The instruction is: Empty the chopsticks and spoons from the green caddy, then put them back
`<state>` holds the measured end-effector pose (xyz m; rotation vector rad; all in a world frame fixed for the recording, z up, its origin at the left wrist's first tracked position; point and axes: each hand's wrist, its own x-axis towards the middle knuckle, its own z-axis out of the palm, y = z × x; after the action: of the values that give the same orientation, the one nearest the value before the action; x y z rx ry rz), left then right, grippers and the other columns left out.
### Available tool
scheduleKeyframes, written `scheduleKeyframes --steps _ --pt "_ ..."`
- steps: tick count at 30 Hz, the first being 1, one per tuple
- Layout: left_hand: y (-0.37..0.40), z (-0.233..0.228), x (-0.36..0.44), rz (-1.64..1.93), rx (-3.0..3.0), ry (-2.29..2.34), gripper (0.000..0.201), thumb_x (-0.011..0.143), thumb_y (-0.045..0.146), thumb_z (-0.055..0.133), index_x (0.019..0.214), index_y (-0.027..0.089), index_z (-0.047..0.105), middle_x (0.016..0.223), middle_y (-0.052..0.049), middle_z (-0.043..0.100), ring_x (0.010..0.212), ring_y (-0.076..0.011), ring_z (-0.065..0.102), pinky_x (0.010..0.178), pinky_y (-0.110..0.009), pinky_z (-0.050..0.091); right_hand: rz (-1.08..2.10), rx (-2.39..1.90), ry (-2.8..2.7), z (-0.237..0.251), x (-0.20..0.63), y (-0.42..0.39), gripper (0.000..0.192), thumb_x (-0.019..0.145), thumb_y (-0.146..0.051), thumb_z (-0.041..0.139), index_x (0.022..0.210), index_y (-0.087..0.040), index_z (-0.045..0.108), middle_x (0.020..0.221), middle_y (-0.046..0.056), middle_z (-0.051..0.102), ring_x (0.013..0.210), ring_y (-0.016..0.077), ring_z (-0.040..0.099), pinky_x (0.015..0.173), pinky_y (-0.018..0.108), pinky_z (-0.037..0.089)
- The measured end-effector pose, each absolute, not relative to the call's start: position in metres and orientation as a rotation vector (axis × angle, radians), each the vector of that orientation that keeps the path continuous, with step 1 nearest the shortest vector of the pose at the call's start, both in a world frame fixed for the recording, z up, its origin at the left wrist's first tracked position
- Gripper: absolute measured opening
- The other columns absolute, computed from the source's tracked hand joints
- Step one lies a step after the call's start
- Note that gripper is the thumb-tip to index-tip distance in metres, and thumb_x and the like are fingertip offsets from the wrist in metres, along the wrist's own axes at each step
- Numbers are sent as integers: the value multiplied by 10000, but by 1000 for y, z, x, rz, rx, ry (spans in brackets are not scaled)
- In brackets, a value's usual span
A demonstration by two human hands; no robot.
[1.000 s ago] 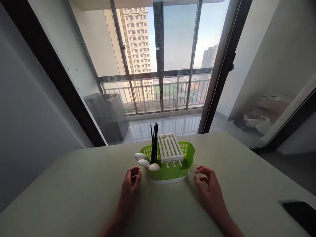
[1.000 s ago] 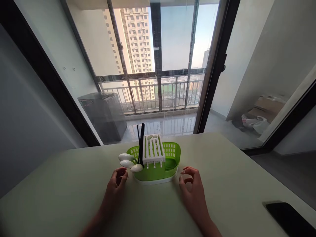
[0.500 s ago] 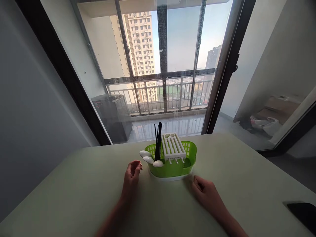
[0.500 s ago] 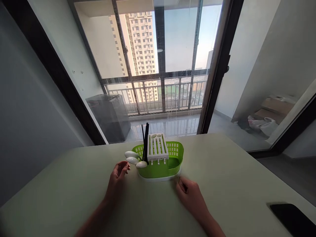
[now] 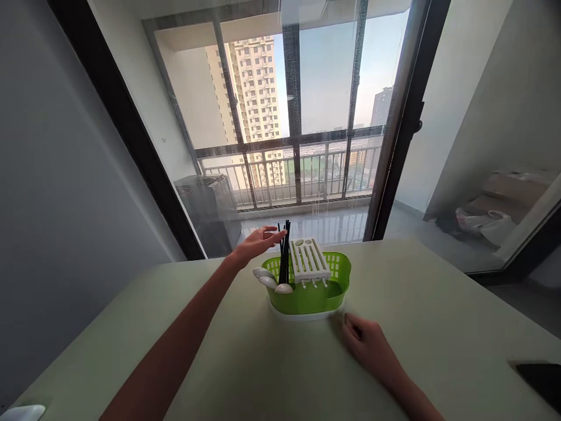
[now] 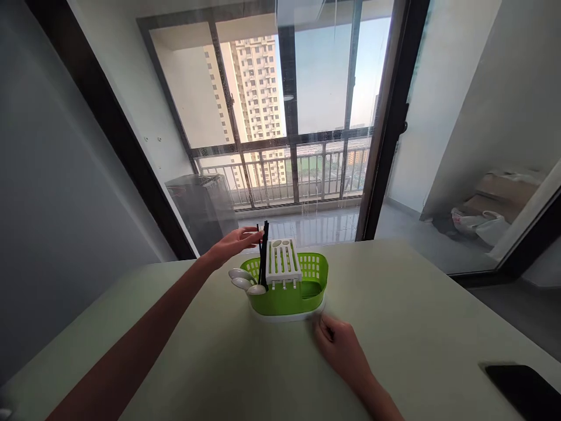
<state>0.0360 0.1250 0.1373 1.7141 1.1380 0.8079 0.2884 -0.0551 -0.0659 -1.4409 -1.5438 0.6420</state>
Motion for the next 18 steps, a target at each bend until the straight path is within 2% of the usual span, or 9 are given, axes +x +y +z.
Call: scheduleKeyframes --steps 3,11,18 --pt "131 140 53 761 1734 1135 684 664 524 899 1204 167 678 1153 -147 785 1114 -321 719 931 -413 586 642 -1443 -1548 -65 288 -54 369 873 -389 472 642 -256 217 584 -60 249 595 120 271 546 271 228" --pt "120 144 62 826 1826 1104 574 682 652 830 966 156 777 1048 -130 808 1031 -313 747 846 -406 637 650 -1444 -1552 -64 288 -53 397 898 -434 475 639 -251 236 578 -61 272 591 120 288 553 272 237" --pt "114 141 59 931 1874 1137 560 703 642 817 988 161 792 991 -112 820 972 -317 770 799 -407 660 662 -1447 -1571 -63 288 -54 395 902 -442 465 636 -251 244 578 -60 282 589 121 297 550 270 237"
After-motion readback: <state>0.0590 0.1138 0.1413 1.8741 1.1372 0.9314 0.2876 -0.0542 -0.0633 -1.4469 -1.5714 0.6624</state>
